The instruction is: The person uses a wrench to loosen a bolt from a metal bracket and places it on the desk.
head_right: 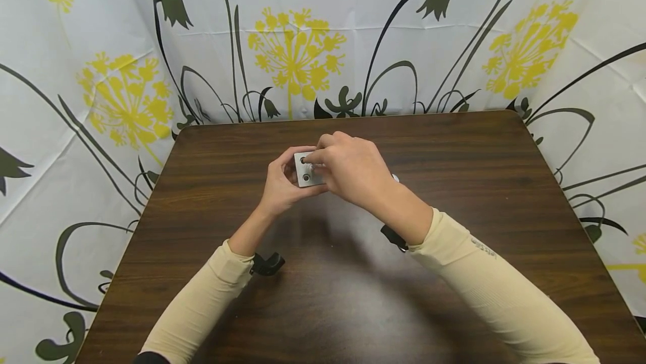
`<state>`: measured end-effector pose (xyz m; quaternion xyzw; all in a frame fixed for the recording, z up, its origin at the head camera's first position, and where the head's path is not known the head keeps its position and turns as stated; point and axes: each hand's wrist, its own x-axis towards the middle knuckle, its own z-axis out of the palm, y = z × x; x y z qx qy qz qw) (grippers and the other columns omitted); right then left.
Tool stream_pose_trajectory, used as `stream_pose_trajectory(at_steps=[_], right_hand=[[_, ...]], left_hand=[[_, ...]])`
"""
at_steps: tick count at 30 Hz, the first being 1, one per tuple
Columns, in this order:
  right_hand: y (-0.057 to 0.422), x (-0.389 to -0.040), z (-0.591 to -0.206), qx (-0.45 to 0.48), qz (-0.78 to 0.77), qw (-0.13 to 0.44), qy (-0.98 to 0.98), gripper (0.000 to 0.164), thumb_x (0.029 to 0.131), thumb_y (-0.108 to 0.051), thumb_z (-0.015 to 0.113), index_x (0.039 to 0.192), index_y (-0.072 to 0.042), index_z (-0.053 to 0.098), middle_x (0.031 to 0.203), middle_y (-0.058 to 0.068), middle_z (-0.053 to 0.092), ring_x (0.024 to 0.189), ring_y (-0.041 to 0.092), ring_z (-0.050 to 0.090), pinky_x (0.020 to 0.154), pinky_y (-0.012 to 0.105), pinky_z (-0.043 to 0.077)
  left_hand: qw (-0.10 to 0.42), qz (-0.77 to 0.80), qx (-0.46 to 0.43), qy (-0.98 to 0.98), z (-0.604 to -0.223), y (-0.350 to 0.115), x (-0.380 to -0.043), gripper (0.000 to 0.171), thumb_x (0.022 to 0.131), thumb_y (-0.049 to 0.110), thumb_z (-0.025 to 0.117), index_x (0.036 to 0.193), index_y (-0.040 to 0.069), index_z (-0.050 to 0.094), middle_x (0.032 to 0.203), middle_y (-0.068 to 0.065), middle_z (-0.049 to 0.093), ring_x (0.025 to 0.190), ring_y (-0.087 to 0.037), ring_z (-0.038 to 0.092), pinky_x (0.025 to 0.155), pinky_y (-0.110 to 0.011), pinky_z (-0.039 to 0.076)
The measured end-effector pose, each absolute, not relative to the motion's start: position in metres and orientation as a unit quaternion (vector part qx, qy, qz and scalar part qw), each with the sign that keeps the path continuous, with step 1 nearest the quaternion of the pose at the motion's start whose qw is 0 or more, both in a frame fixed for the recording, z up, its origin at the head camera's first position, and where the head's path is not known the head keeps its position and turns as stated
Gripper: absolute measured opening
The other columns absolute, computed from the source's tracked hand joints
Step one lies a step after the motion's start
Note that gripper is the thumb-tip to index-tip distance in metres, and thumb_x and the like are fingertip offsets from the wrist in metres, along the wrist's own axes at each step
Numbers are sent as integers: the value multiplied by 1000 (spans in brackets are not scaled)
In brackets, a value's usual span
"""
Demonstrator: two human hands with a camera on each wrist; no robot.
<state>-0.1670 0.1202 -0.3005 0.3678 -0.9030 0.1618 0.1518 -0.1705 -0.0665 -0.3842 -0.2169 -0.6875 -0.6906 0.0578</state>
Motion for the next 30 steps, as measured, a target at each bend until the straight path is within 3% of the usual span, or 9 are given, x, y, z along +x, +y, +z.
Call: stream_pose_trajectory(at_steps=[4,11,15,20,26,30], right_hand=[[121,-167,-300,381,167,154,-896,28,83,-14,78,111,-19,77,103,-3,67,89,18,60,58,38,52],[119,-167,-303,329,160,177,-913,22,88,-36,74,102,-20,79,80,-5,66,64,13,57,45,33,43],[119,-166,-303,347,158,160,-911,18,86,-26,77,103,-20,79,85,-5,67,70,14,59,49,33,46],[121,-166,-301,372,161,162,-900,30,83,-19,79,113,-20,76,102,-3,69,87,18,61,57,37,51],[119,-166,-302,341,158,172,-911,27,86,-36,76,108,-20,78,88,-5,69,69,14,60,47,34,46],[120,-165,-303,352,161,158,-908,20,86,-28,77,104,-20,79,87,-5,68,70,13,59,50,33,47]], left_hand=[[60,-689,-216,-689,-385,-67,-170,67,63,-19,82,124,-8,57,108,-11,63,88,-19,63,73,-31,56],[60,-693,-223,-683,-385,-66,-170,68,63,-20,81,125,-12,55,108,-11,63,87,-16,62,71,-27,55],[58,-695,-222,-682,-385,-66,-170,68,63,-20,81,125,-11,55,108,-10,64,88,-16,63,72,-28,55],[59,-690,-219,-688,-386,-66,-170,67,63,-18,82,125,-8,56,107,-10,63,88,-17,63,72,-30,56],[58,-694,-218,-684,-385,-65,-169,67,64,-19,81,125,-8,56,108,-12,64,88,-17,63,72,-27,56],[52,-697,-219,-680,-385,-66,-169,67,64,-19,81,125,-9,56,108,-11,63,88,-18,63,72,-28,56]])
